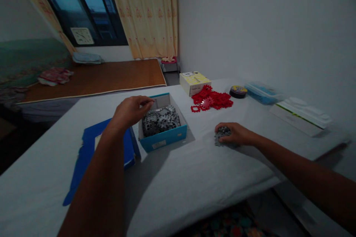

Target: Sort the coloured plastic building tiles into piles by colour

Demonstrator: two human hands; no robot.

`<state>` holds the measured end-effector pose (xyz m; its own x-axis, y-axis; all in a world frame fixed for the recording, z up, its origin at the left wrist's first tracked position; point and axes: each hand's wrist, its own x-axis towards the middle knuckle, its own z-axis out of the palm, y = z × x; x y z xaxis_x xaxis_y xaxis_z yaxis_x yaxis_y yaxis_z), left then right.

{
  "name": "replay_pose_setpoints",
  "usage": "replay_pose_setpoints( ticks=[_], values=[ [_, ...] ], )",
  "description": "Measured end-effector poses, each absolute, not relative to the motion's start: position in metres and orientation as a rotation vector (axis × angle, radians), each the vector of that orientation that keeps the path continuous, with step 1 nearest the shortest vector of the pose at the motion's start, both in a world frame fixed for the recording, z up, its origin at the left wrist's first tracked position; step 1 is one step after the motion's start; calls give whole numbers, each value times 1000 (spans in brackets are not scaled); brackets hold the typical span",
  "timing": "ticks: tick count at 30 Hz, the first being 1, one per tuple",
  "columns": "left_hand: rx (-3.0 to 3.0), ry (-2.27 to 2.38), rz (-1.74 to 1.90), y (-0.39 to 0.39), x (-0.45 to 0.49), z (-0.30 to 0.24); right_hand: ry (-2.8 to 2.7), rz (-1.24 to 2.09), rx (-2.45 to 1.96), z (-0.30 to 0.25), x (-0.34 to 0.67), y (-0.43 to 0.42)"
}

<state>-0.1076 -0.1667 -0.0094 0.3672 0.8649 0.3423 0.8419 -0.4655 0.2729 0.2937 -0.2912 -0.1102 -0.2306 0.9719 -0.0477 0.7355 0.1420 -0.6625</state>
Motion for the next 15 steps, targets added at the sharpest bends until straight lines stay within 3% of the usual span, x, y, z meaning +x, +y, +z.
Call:
replay_pose_setpoints(
  ticks=[8,15],
  values=[
    [2486,1583,872,-184,-116,4,-1522,1125,-1224,-45,202,-208],
    [2503,1802,663,-171,-170,26,-1902,730,-1101,-46,101,-169]
  ],
)
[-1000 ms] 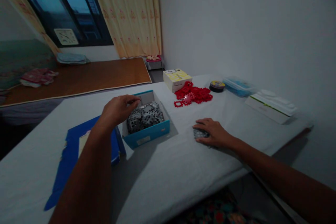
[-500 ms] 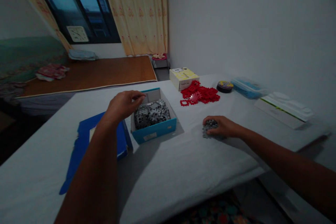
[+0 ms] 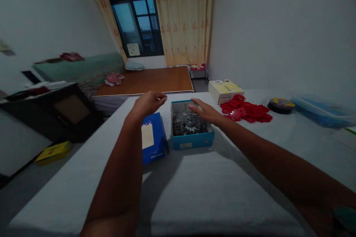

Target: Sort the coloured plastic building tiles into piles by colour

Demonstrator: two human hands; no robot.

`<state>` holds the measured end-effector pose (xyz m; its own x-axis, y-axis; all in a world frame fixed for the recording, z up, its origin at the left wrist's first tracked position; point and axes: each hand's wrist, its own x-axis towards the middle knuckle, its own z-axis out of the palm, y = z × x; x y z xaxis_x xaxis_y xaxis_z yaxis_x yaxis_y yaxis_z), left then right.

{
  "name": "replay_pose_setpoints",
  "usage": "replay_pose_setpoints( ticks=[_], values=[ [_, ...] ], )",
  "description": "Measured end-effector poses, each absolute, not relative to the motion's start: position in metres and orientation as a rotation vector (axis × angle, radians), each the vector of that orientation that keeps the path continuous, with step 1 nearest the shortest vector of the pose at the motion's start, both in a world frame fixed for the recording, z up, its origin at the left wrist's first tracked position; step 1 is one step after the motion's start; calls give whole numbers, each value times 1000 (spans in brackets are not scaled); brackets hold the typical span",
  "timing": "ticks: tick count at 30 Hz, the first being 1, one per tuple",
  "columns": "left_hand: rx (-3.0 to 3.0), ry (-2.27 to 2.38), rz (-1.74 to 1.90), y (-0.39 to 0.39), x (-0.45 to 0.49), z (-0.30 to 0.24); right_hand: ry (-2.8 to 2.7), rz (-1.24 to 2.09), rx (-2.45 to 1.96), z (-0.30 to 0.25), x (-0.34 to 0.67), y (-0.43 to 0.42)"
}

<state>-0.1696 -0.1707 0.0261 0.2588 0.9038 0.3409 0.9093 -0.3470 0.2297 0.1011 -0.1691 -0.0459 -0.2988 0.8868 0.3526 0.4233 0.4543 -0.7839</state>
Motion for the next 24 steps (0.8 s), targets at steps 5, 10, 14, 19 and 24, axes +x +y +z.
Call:
replay_pose_setpoints(
  ticks=[5,10,14,19,24],
  values=[
    [-2279,-2366,-219,-176,-261,3,-2128,526,-965,-55,102,-205],
    [-2028,-2943,-216,-211,-300,-40,-2416,549,-656,-75,68,-279],
    [-1886,-3245,-555,-226,-291,-62,-2653,531,-847,-108,22,-307],
    [-1868,-3171,-995,-247,-294,-69,-2643,496,-864,-130,-9,-290],
    [-1818,-2823,-2027,-271,-316,-40,-2530,145,-711,-99,-5,-300]
  ],
)
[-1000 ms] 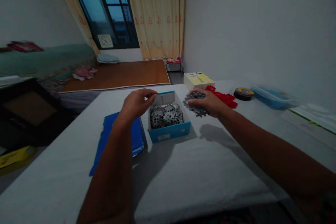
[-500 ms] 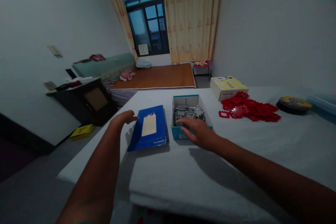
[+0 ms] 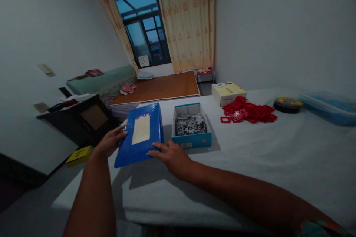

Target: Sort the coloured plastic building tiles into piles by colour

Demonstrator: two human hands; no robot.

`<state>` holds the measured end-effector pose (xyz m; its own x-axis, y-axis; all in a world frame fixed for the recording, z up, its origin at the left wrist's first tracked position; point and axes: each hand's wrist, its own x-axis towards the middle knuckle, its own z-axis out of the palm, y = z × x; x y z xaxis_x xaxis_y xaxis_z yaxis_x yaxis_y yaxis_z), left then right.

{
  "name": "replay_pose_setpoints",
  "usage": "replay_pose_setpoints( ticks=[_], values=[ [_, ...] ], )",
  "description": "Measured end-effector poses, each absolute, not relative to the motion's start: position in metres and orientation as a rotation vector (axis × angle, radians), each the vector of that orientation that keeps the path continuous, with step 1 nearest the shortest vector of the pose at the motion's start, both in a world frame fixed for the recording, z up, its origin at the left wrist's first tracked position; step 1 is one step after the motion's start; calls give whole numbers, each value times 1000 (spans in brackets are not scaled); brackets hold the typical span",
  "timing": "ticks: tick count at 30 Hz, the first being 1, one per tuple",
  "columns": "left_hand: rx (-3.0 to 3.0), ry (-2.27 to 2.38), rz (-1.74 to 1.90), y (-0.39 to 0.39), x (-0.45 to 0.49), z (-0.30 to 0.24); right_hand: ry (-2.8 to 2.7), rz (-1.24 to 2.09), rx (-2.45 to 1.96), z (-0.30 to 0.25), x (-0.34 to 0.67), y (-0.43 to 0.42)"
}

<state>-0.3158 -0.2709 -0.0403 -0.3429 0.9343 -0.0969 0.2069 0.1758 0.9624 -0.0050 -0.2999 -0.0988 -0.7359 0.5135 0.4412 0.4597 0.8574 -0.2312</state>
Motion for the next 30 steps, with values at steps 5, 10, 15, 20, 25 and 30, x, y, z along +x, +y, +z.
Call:
replay_pose_setpoints(
  ticks=[5,10,15,20,25,30],
  values=[
    [1261,1427,1366,-242,-238,-14,-2254,-114,-845,-59,52,-284],
    [1486,1363,1211,-189,-137,-28,-2182,-224,-1072,-59,128,-238],
    [1447,1556,1019,-170,-125,-49,-2330,-166,-1227,-79,142,-234],
    [1468,1554,971,-170,-137,-60,-2346,-44,-1247,-85,137,-245],
    [1460,1712,1083,-179,-143,-69,-2347,425,-927,-81,153,-241],
    [1358,1697,800,-199,-147,-69,-1769,612,-1174,-102,151,-229]
  ],
)
